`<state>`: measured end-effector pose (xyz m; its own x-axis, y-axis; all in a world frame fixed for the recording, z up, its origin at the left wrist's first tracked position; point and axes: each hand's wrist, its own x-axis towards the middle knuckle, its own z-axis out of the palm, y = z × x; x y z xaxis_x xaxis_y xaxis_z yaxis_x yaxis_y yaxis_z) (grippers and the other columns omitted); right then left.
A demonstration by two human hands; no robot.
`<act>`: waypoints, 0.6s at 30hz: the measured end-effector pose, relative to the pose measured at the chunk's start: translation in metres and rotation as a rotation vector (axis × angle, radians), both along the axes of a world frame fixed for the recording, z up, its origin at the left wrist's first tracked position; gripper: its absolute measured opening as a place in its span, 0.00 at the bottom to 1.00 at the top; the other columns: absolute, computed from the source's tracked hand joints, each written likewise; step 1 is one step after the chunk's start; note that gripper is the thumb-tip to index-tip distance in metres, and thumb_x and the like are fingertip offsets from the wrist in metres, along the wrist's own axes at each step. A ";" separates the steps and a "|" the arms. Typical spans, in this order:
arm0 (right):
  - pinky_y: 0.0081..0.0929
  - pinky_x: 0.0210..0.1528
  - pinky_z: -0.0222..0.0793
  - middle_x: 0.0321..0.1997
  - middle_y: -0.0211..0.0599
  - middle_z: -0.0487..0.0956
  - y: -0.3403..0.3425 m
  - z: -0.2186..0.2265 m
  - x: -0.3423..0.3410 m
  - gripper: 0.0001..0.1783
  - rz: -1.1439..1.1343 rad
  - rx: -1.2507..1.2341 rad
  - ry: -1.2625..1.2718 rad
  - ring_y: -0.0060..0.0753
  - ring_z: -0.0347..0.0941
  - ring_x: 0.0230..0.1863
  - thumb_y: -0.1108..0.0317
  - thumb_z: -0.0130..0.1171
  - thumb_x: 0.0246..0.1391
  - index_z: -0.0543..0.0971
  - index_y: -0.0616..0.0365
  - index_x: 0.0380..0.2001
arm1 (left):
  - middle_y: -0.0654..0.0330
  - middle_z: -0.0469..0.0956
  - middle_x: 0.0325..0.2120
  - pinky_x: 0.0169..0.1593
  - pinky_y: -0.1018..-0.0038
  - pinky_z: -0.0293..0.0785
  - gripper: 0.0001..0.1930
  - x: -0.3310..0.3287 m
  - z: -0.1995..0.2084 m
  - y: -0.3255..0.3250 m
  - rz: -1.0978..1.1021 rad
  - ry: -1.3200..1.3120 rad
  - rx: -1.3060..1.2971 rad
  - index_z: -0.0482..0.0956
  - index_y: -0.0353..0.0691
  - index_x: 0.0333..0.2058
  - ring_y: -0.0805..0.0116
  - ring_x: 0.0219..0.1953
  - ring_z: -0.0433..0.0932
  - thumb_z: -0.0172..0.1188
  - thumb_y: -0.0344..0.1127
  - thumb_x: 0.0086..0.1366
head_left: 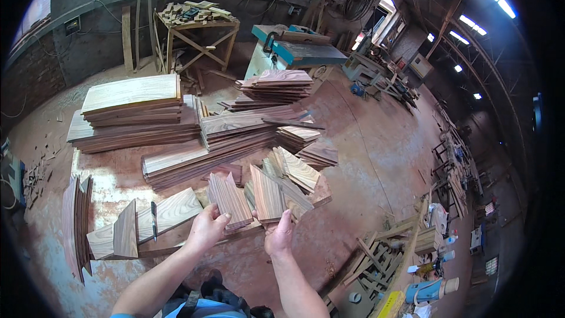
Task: The person picks up small wooden pieces, applies glue to their edges, and joins them together on a workbench. They use a hammer to tap the pieces into alignment and secure the joints.
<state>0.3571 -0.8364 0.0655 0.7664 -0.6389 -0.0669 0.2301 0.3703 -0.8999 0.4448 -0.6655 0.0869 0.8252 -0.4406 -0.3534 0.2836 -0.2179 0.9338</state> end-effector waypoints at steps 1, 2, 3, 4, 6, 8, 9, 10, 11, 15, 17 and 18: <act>0.39 0.51 0.76 0.48 0.43 0.80 -0.001 -0.001 -0.001 0.34 0.000 -0.002 0.009 0.41 0.80 0.43 0.43 0.32 0.71 0.70 0.64 0.57 | 0.55 0.79 0.32 0.31 0.71 0.77 0.28 -0.002 0.004 -0.001 0.007 -0.011 0.031 0.68 0.26 0.58 0.70 0.28 0.77 0.60 0.38 0.64; 0.37 0.53 0.74 0.49 0.43 0.80 -0.003 -0.008 -0.002 0.34 -0.017 -0.001 0.024 0.39 0.80 0.45 0.43 0.32 0.71 0.70 0.65 0.56 | 0.55 0.79 0.31 0.30 0.72 0.77 0.29 -0.004 0.009 -0.002 0.014 -0.022 0.062 0.68 0.26 0.58 0.71 0.28 0.77 0.60 0.38 0.64; 0.36 0.55 0.73 0.50 0.43 0.80 -0.005 -0.019 -0.005 0.34 -0.035 -0.001 0.039 0.37 0.79 0.47 0.44 0.33 0.72 0.71 0.66 0.56 | 0.55 0.79 0.31 0.30 0.72 0.77 0.29 -0.006 0.011 -0.004 0.020 -0.032 0.092 0.68 0.26 0.58 0.71 0.27 0.78 0.61 0.38 0.64; 0.34 0.57 0.71 0.50 0.43 0.79 -0.005 -0.022 -0.002 0.34 -0.044 0.001 0.050 0.35 0.78 0.49 0.45 0.33 0.72 0.71 0.68 0.56 | 0.55 0.79 0.31 0.29 0.73 0.77 0.29 -0.006 0.010 -0.005 0.029 -0.033 0.078 0.68 0.26 0.58 0.71 0.27 0.77 0.61 0.38 0.63; 0.33 0.57 0.70 0.51 0.44 0.79 -0.004 -0.019 -0.002 0.33 -0.013 -0.006 0.013 0.35 0.78 0.50 0.46 0.32 0.73 0.71 0.68 0.55 | 0.56 0.78 0.31 0.28 0.75 0.77 0.29 -0.008 0.005 -0.007 0.044 -0.035 0.050 0.68 0.27 0.59 0.73 0.26 0.77 0.62 0.37 0.63; 0.40 0.56 0.72 0.50 0.44 0.80 0.003 -0.001 -0.004 0.34 0.033 -0.070 0.008 0.41 0.80 0.46 0.44 0.30 0.72 0.70 0.64 0.58 | 0.56 0.78 0.30 0.27 0.77 0.76 0.28 -0.008 -0.005 -0.009 0.139 -0.001 0.013 0.68 0.26 0.58 0.74 0.25 0.76 0.62 0.35 0.63; 0.41 0.56 0.72 0.50 0.45 0.79 0.005 0.002 -0.005 0.35 0.065 -0.088 0.010 0.41 0.80 0.46 0.43 0.30 0.71 0.70 0.65 0.58 | 0.57 0.78 0.30 0.26 0.77 0.75 0.27 -0.007 -0.008 -0.009 0.186 0.015 -0.006 0.68 0.25 0.57 0.75 0.24 0.76 0.62 0.35 0.64; 0.42 0.56 0.72 0.51 0.46 0.79 0.004 0.003 -0.008 0.35 0.091 -0.108 0.016 0.42 0.80 0.47 0.43 0.30 0.71 0.69 0.65 0.58 | 0.58 0.79 0.30 0.26 0.79 0.74 0.23 -0.004 0.001 -0.006 0.118 0.125 -0.071 0.71 0.25 0.54 0.76 0.24 0.75 0.62 0.32 0.63; 0.42 0.56 0.72 0.51 0.46 0.79 0.004 0.005 -0.011 0.36 0.116 -0.129 0.021 0.42 0.80 0.47 0.42 0.30 0.71 0.69 0.65 0.58 | 0.58 0.79 0.31 0.26 0.79 0.74 0.22 -0.003 -0.003 -0.004 0.129 0.196 -0.112 0.71 0.26 0.53 0.76 0.25 0.76 0.62 0.32 0.63; 0.40 0.55 0.73 0.52 0.49 0.79 0.013 0.017 -0.014 0.36 0.142 0.092 -0.056 0.43 0.79 0.48 0.44 0.28 0.72 0.69 0.67 0.58 | 0.61 0.79 0.29 0.29 0.79 0.75 0.11 0.000 0.002 0.008 0.117 0.386 -0.215 0.74 0.35 0.42 0.75 0.27 0.76 0.62 0.30 0.62; 0.42 0.55 0.72 0.53 0.50 0.78 0.014 0.011 -0.019 0.39 0.218 0.248 -0.088 0.46 0.79 0.49 0.41 0.28 0.71 0.68 0.67 0.58 | 0.64 0.77 0.27 0.28 0.79 0.74 0.05 0.002 -0.005 0.023 0.132 0.442 -0.266 0.75 0.38 0.36 0.75 0.27 0.76 0.61 0.30 0.62; 0.42 0.56 0.71 0.53 0.50 0.78 0.016 0.010 -0.022 0.41 0.253 0.276 -0.086 0.46 0.79 0.50 0.38 0.27 0.69 0.68 0.67 0.59 | 0.64 0.77 0.28 0.27 0.77 0.73 0.07 0.001 -0.013 0.032 0.090 0.404 -0.300 0.74 0.40 0.37 0.75 0.26 0.76 0.61 0.28 0.61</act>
<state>0.3356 -0.8208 0.0758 0.9080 -0.3955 -0.1384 0.1706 0.6505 -0.7401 0.4462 -0.6337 0.0741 0.6878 -0.5053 -0.5212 0.6406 0.0848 0.7632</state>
